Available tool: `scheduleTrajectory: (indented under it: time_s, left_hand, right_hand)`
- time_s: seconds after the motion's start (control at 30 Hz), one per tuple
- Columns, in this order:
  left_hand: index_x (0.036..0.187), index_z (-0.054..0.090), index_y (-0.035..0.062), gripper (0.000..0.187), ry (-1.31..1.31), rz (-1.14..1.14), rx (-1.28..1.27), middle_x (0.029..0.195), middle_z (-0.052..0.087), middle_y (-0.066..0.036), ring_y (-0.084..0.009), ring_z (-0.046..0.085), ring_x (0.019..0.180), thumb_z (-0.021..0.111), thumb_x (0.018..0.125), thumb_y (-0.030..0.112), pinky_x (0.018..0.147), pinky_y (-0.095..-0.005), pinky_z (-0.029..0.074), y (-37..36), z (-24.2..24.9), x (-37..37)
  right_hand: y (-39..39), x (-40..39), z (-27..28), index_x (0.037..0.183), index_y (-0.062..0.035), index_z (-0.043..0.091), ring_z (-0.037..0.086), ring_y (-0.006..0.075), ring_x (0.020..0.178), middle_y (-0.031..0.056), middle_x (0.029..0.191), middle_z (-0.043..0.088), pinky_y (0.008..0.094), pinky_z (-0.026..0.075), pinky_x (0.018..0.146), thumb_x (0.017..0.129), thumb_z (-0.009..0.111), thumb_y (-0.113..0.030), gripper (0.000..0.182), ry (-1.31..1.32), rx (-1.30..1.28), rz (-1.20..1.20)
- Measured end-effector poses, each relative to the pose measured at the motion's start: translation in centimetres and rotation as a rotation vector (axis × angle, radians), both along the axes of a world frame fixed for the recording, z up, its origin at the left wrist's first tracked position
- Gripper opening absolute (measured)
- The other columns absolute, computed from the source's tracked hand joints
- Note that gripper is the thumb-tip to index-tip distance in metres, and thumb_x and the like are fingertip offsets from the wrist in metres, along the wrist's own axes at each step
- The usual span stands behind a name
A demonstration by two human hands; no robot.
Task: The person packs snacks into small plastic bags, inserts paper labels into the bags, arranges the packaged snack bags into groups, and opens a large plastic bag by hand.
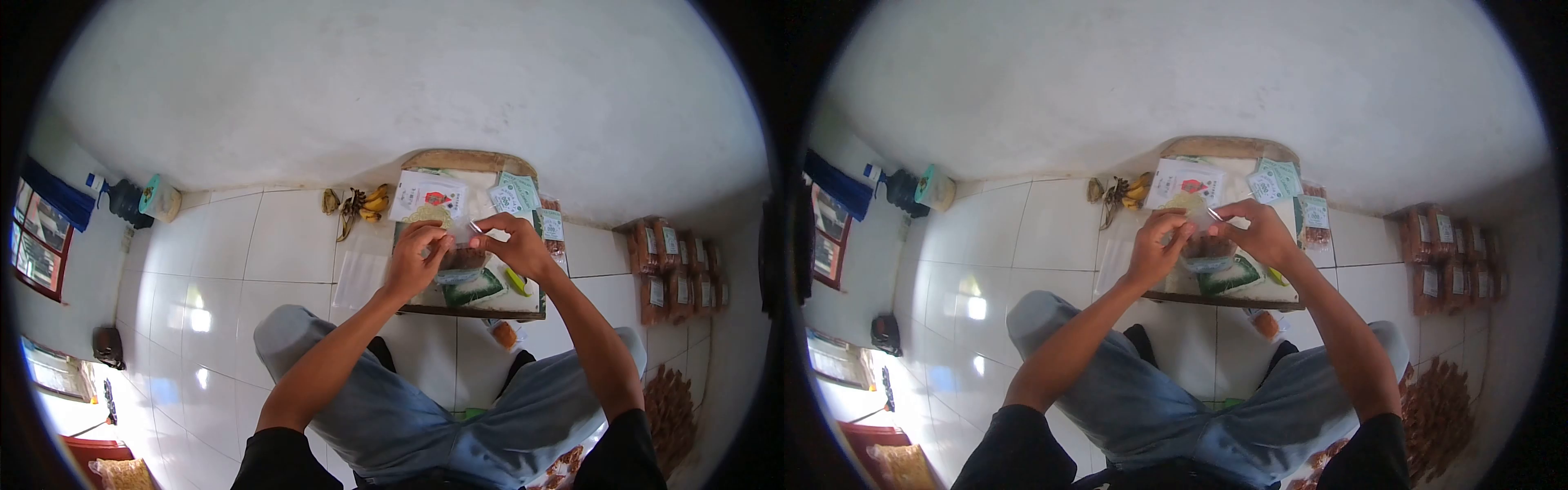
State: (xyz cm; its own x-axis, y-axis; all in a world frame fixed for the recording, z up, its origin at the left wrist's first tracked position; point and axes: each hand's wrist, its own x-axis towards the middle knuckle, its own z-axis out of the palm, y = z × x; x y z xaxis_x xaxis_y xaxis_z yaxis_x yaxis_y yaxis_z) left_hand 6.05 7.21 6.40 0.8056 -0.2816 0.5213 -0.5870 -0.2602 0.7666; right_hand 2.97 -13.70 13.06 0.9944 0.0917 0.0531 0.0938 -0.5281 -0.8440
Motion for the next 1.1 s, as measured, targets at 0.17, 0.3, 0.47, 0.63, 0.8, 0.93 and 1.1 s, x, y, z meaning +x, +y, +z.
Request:
scheduleTrajectory:
  time_s: [0.17, 0.3, 0.47, 0.63, 0.8, 0.93, 1.1]
  left_hand:
    - [0.088, 0.065, 0.0035, 0.01, -0.051, -0.028, 0.043, 0.09, 0.069, -0.009, -0.0296, 0.062, 0.105, 0.068, 0.09, 0.013, 0.089, -0.0412, 0.047, 0.1, 0.5, -0.3]
    - [0.088, 0.064, 0.0031, 0.008, -0.032, -0.053, 0.008, 0.09, 0.068, -0.009, -0.0295, 0.062, 0.106, 0.068, 0.089, 0.011, 0.089, -0.0411, 0.047, -0.2, 0.7, -0.4]
    - [0.088, 0.064, 0.0031, 0.007, -0.078, -0.053, 0.057, 0.09, 0.068, -0.009, -0.0293, 0.062, 0.106, 0.068, 0.089, 0.009, 0.089, -0.0406, 0.046, -0.3, 0.8, -0.3]
    - [0.09, 0.065, 0.0029, 0.008, 0.014, -0.044, -0.002, 0.09, 0.068, -0.01, -0.0294, 0.062, 0.101, 0.068, 0.088, 0.01, 0.088, -0.0414, 0.046, -0.4, 1.2, -0.4]
    - [0.092, 0.067, 0.0026, 0.01, -0.032, -0.039, 0.026, 0.098, 0.067, -0.013, -0.0269, 0.063, 0.094, 0.069, 0.089, 0.012, 0.083, -0.0377, 0.048, -0.3, 0.5, 0.0]
    - [0.095, 0.067, 0.0026, 0.012, -0.094, -0.063, 0.074, 0.106, 0.064, -0.015, -0.0195, 0.064, 0.082, 0.069, 0.09, 0.013, 0.076, -0.033, 0.05, -0.1, 0.1, 0.4]
    - [0.092, 0.067, 0.0025, 0.011, 0.037, -0.06, 0.022, 0.099, 0.066, -0.013, -0.0224, 0.062, 0.091, 0.068, 0.09, 0.014, 0.078, -0.0343, 0.05, -0.2, 0.8, -0.2]
  right_hand:
    - [-0.2, -0.9, -0.7, 0.106, -0.0003, 0.071, 0.059, 0.0133, 0.101, 0.0066, 0.105, 0.07, 0.0307, 0.045, 0.094, 0.087, 0.076, -0.022, 0.029, 0.091, 0.252, 0.058]
    - [0.1, -0.5, -1.9, 0.109, 0.0003, 0.07, 0.063, 0.012, 0.088, 0.0094, 0.104, 0.07, 0.0278, 0.05, 0.079, 0.09, 0.07, -0.02, 0.027, 0.14, 0.258, 0.051]
    - [0.9, -0.2, -1.4, 0.1, -0.0009, 0.071, 0.064, 0.0118, 0.086, 0.0062, 0.09, 0.071, 0.0279, 0.051, 0.076, 0.089, 0.071, -0.021, 0.023, 0.04, 0.348, 0.006]
    - [0.8, 0.6, 1.2, 0.091, -0.004, 0.074, 0.065, 0.0168, 0.09, 0.0089, 0.084, 0.071, 0.0316, 0.051, 0.077, 0.087, 0.073, -0.021, 0.017, -0.25, -0.013, 0.017]
    - [0.5, 0.9, 1.2, 0.094, -0.0048, 0.073, 0.065, 0.0196, 0.089, 0.0098, 0.082, 0.07, 0.0339, 0.05, 0.079, 0.085, 0.074, -0.021, 0.019, -0.316, -0.028, -0.028]
    - [0.0, 0.5, 1.2, 0.104, -0.0056, 0.067, 0.065, 0.02, 0.093, 0.0068, 0.092, 0.071, 0.0328, 0.05, 0.081, 0.086, 0.074, -0.014, 0.022, -0.285, 0.073, 0.04]
    - [-0.4, 0.2, 0.9, 0.097, -0.0071, 0.07, 0.064, 0.0221, 0.092, 0.0043, 0.096, 0.068, 0.0366, 0.046, 0.089, 0.078, 0.077, -0.011, 0.02, -0.65, -0.326, 0.315]
